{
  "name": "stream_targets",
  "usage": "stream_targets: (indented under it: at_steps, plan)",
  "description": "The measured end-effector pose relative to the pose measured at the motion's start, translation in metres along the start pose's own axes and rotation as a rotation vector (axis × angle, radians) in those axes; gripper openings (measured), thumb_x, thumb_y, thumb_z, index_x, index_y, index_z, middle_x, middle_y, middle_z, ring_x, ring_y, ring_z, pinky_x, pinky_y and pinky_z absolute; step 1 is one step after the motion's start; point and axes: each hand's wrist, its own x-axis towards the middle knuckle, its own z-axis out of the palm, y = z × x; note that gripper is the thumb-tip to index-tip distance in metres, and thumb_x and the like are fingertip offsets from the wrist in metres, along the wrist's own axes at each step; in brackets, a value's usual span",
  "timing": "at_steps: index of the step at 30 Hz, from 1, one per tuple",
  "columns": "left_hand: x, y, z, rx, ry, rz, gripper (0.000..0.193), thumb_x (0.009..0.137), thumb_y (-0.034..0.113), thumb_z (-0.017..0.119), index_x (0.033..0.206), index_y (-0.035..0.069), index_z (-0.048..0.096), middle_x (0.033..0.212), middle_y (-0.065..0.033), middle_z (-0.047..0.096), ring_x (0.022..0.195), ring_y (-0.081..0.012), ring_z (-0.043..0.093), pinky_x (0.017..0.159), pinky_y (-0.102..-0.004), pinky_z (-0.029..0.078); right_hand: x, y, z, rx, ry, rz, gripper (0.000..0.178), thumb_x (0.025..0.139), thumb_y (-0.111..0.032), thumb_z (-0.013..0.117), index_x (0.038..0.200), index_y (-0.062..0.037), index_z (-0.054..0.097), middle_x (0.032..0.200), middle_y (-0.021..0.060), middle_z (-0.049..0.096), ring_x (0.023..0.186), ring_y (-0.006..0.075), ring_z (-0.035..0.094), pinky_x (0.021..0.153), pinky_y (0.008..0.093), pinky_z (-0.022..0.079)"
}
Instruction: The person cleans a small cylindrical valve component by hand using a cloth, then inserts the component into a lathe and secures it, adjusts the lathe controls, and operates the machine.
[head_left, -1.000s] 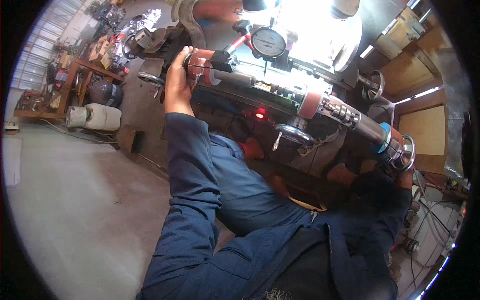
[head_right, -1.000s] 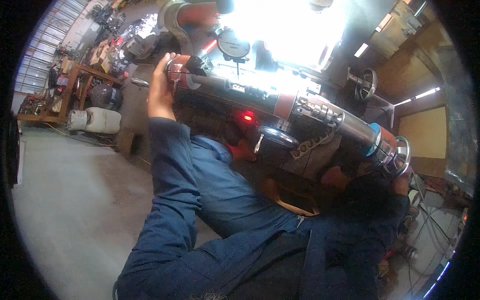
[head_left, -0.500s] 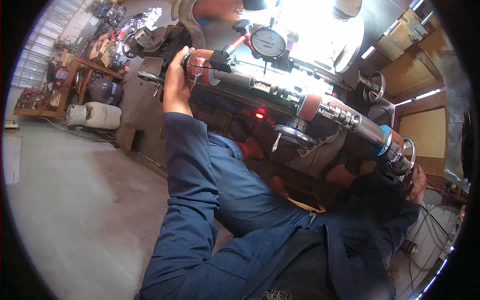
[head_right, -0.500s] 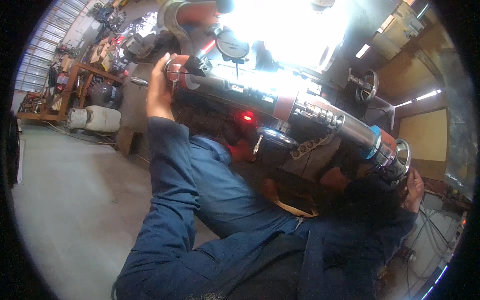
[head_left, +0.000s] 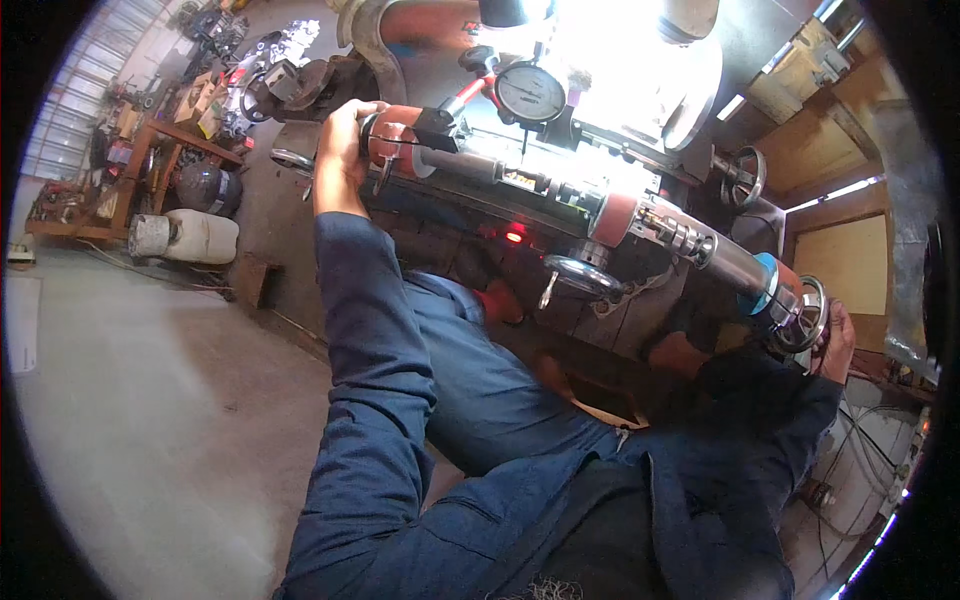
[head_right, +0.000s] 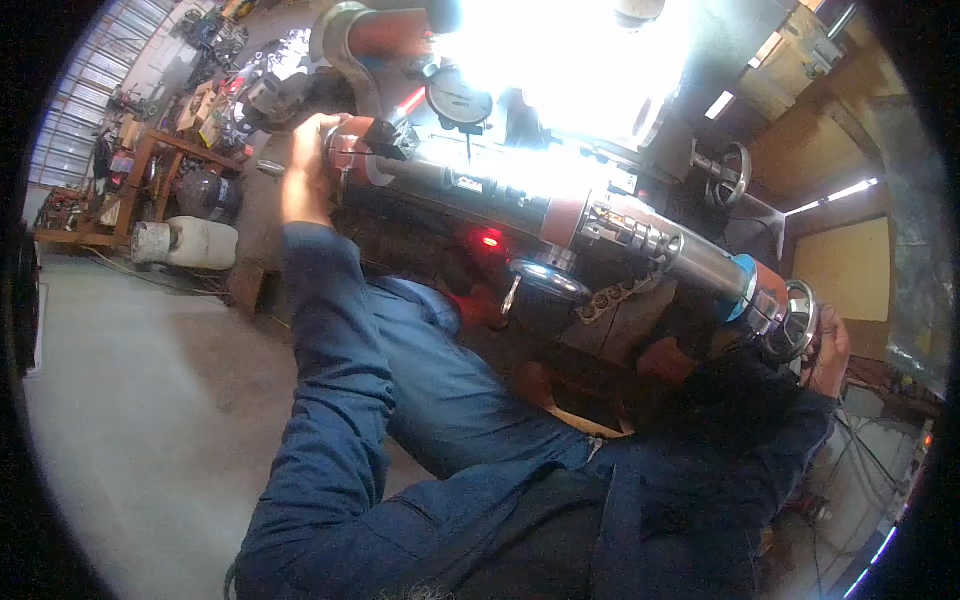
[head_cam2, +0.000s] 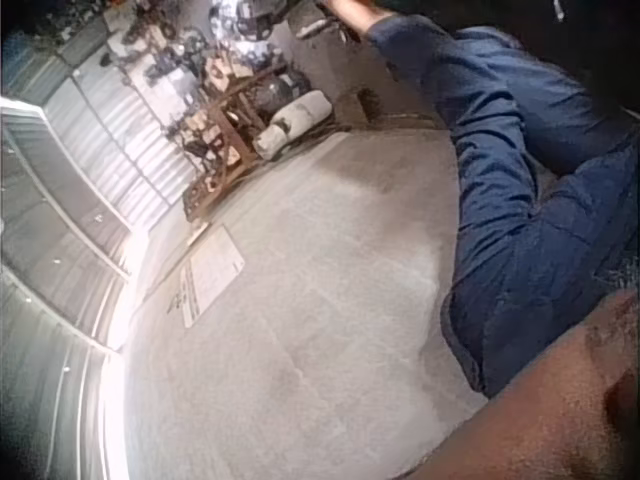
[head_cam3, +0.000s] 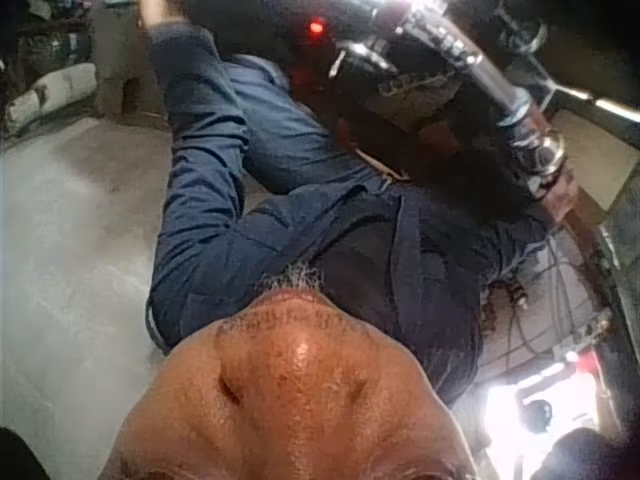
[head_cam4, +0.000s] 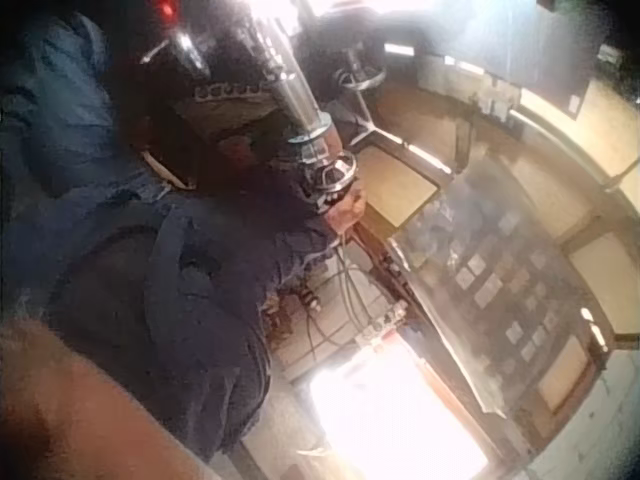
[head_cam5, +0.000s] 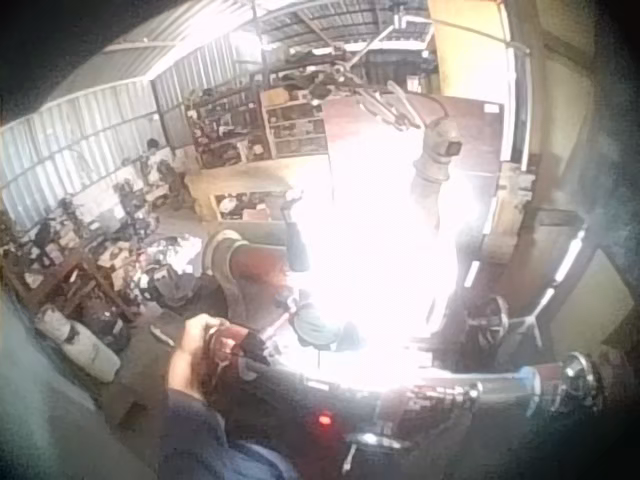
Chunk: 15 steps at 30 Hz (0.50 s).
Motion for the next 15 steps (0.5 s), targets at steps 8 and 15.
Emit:
stream_targets:
  at_steps: [8, 15]
  plan:
    - [-0.004, 0.004, 0.014, 0.169, 0.022, -0.027, 0.038, 0.090, 0.037, 0.054, 0.102, 0.007, 0.074, 0.083, -0.0081, 0.071, 0.066, -0.0184, 0.065, 0.060, -0.0350, 0.050, 0.016, 0.002, -0.009, -0.104, 0.049, -0.014, 0.045, 0.104, -0.038, 0.056, 0.126, 0.0006, 0.062, 0.101, 0.0074, 0.068, 0.083, 0.0141, 0.063, 0.075, 0.0278, 0.051]
    - [0.007, -0.015, -0.003, 0.321, -0.020, 0.282, 0.047, 0.096, 0.041, 0.048, 0.102, 0.005, 0.077, 0.083, -0.0069, 0.073, 0.066, -0.0153, 0.065, 0.059, -0.0309, 0.050, -0.050, -0.103, 0.141, -0.865, 0.444, -0.799, 0.031, 0.099, -0.020, 0.062, 0.123, 0.0002, 0.064, 0.113, 0.0152, 0.068, 0.102, 0.0258, 0.065, 0.092, 0.0381, 0.051]
